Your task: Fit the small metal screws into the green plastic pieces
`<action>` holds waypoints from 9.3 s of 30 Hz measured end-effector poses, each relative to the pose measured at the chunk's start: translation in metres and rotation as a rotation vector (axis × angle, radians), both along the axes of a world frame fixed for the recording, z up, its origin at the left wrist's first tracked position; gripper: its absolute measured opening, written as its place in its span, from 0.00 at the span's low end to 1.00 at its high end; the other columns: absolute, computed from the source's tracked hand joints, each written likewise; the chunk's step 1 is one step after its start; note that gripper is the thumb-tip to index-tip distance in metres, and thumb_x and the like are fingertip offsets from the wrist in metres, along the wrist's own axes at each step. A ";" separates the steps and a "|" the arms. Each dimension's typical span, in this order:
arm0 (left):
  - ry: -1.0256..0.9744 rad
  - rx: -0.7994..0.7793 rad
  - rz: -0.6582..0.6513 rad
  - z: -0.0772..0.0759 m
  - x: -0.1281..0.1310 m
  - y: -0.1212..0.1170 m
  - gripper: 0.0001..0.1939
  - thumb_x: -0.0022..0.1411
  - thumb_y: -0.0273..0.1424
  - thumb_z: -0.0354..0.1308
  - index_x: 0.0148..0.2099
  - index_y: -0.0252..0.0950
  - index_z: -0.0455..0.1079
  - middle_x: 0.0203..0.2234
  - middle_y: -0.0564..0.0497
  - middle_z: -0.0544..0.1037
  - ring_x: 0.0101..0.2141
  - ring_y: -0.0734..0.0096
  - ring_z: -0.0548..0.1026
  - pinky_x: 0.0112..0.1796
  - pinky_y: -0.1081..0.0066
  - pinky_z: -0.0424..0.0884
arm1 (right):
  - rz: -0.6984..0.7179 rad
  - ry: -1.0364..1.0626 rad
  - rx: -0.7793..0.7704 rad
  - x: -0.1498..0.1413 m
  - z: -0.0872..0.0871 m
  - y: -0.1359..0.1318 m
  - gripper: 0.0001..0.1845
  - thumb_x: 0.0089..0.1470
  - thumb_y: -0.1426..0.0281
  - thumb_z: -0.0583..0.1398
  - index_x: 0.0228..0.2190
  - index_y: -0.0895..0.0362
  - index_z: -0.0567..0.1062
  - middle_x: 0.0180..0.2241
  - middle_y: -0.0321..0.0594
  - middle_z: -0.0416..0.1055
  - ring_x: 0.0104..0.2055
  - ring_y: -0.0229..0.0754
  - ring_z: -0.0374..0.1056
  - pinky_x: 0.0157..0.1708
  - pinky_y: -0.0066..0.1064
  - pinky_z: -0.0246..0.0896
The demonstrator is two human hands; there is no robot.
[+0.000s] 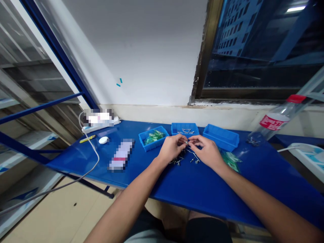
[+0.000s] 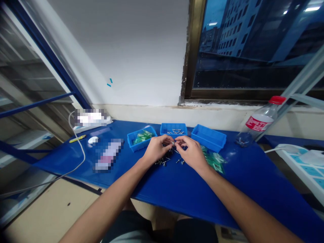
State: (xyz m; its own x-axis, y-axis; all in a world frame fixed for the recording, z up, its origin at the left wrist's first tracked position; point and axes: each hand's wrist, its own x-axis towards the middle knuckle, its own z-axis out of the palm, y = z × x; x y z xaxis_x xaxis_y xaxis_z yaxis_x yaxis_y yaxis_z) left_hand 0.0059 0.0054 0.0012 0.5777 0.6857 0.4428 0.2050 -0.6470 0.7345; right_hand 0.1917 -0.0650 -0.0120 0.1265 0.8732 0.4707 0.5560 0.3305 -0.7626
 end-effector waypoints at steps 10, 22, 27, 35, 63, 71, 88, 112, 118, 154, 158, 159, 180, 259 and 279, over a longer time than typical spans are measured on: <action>0.069 0.086 -0.004 -0.003 -0.003 0.003 0.11 0.59 0.19 0.64 0.44 0.36 0.75 0.36 0.50 0.84 0.36 0.69 0.83 0.40 0.72 0.79 | 0.036 0.037 -0.077 -0.001 -0.004 0.002 0.09 0.59 0.64 0.64 0.41 0.52 0.78 0.39 0.41 0.81 0.38 0.46 0.79 0.41 0.40 0.78; 0.039 0.053 -0.002 0.008 0.000 -0.007 0.07 0.63 0.24 0.61 0.44 0.35 0.75 0.36 0.50 0.85 0.36 0.70 0.82 0.40 0.73 0.76 | -0.001 -0.072 -0.019 -0.001 0.002 0.001 0.12 0.54 0.72 0.61 0.41 0.54 0.79 0.37 0.40 0.75 0.34 0.41 0.73 0.37 0.35 0.73; 0.180 0.068 0.032 0.016 -0.002 -0.011 0.18 0.73 0.41 0.55 0.45 0.34 0.81 0.34 0.50 0.85 0.30 0.70 0.79 0.32 0.74 0.70 | 0.021 -0.004 0.007 0.001 0.004 -0.001 0.07 0.58 0.69 0.61 0.38 0.54 0.79 0.39 0.41 0.76 0.33 0.41 0.74 0.36 0.35 0.75; 0.124 0.018 0.039 0.010 -0.003 -0.005 0.12 0.71 0.35 0.59 0.50 0.37 0.81 0.44 0.49 0.86 0.42 0.62 0.85 0.43 0.70 0.77 | 0.042 0.016 -0.004 0.001 0.005 -0.002 0.08 0.61 0.64 0.61 0.41 0.52 0.80 0.42 0.42 0.80 0.38 0.46 0.79 0.42 0.40 0.77; 0.373 0.326 -0.119 -0.001 -0.003 0.001 0.18 0.68 0.37 0.63 0.56 0.36 0.77 0.52 0.41 0.82 0.52 0.56 0.80 0.56 0.59 0.73 | -0.217 -0.287 0.245 0.034 0.024 0.013 0.09 0.64 0.67 0.58 0.41 0.53 0.78 0.36 0.43 0.76 0.36 0.47 0.73 0.43 0.40 0.70; 0.398 0.339 -0.102 -0.005 -0.005 0.007 0.13 0.68 0.31 0.61 0.52 0.37 0.80 0.47 0.43 0.84 0.48 0.58 0.81 0.53 0.61 0.75 | -0.362 -0.483 0.270 0.069 0.025 0.015 0.10 0.64 0.66 0.58 0.42 0.53 0.78 0.39 0.47 0.78 0.44 0.53 0.72 0.47 0.44 0.67; 0.331 0.292 -0.016 -0.001 -0.005 0.007 0.09 0.68 0.27 0.61 0.47 0.39 0.81 0.43 0.50 0.85 0.43 0.61 0.82 0.47 0.65 0.76 | -0.401 -0.635 0.176 0.082 0.013 0.015 0.13 0.64 0.62 0.59 0.41 0.54 0.81 0.39 0.47 0.81 0.45 0.58 0.70 0.46 0.49 0.66; -0.012 -0.032 0.018 0.009 -0.003 -0.003 0.08 0.66 0.29 0.65 0.48 0.38 0.79 0.39 0.50 0.87 0.40 0.65 0.85 0.43 0.70 0.79 | 0.066 -0.170 -0.050 0.014 0.008 0.001 0.05 0.57 0.64 0.63 0.35 0.50 0.77 0.35 0.37 0.80 0.33 0.43 0.72 0.36 0.36 0.68; -0.018 -0.070 -0.016 0.005 -0.002 -0.001 0.16 0.67 0.28 0.64 0.57 0.37 0.74 0.39 0.49 0.87 0.39 0.66 0.85 0.45 0.68 0.79 | 0.062 -0.171 -0.036 0.012 0.008 0.002 0.05 0.55 0.66 0.62 0.36 0.52 0.75 0.33 0.38 0.78 0.32 0.42 0.70 0.34 0.35 0.66; -0.200 -0.228 -0.090 0.006 0.000 0.000 0.27 0.66 0.24 0.63 0.65 0.37 0.65 0.44 0.43 0.85 0.44 0.65 0.84 0.50 0.62 0.81 | 0.069 0.086 -0.073 0.009 -0.002 0.006 0.12 0.56 0.60 0.67 0.39 0.52 0.75 0.37 0.42 0.81 0.40 0.48 0.79 0.39 0.39 0.74; -0.159 -0.184 -0.052 0.006 -0.001 -0.001 0.24 0.68 0.27 0.63 0.64 0.37 0.67 0.43 0.45 0.85 0.44 0.65 0.84 0.50 0.63 0.81 | 0.036 0.081 -0.053 0.010 0.004 0.005 0.12 0.57 0.59 0.66 0.37 0.52 0.74 0.36 0.42 0.80 0.38 0.47 0.77 0.36 0.37 0.72; -0.135 -0.155 -0.035 0.006 -0.001 0.000 0.22 0.68 0.27 0.62 0.63 0.37 0.68 0.43 0.46 0.85 0.43 0.65 0.84 0.49 0.63 0.81 | 0.015 0.069 -0.045 0.011 0.007 0.004 0.11 0.58 0.59 0.66 0.37 0.52 0.74 0.36 0.42 0.80 0.36 0.47 0.76 0.35 0.37 0.71; 0.440 0.547 0.415 0.010 -0.012 0.024 0.02 0.62 0.27 0.68 0.39 0.36 0.79 0.61 0.40 0.72 0.61 0.37 0.67 0.56 0.36 0.67 | -0.039 -0.580 0.218 0.051 0.027 0.032 0.14 0.64 0.70 0.57 0.44 0.51 0.82 0.47 0.44 0.80 0.54 0.58 0.68 0.55 0.55 0.67; 0.096 0.764 0.047 0.017 -0.017 0.016 0.11 0.62 0.20 0.63 0.43 0.40 0.72 0.56 0.43 0.69 0.68 0.44 0.57 0.55 0.43 0.75 | 0.129 -0.808 -0.330 0.067 0.076 0.088 0.05 0.50 0.69 0.67 0.30 0.54 0.85 0.73 0.40 0.49 0.70 0.67 0.52 0.69 0.54 0.55; 0.240 0.604 0.270 0.018 -0.024 0.037 0.06 0.66 0.29 0.65 0.43 0.38 0.71 0.50 0.45 0.78 0.54 0.57 0.77 0.66 0.45 0.63 | -0.095 -0.889 -0.144 0.148 0.074 0.051 0.06 0.54 0.68 0.66 0.28 0.55 0.83 0.68 0.51 0.58 0.67 0.75 0.54 0.63 0.64 0.57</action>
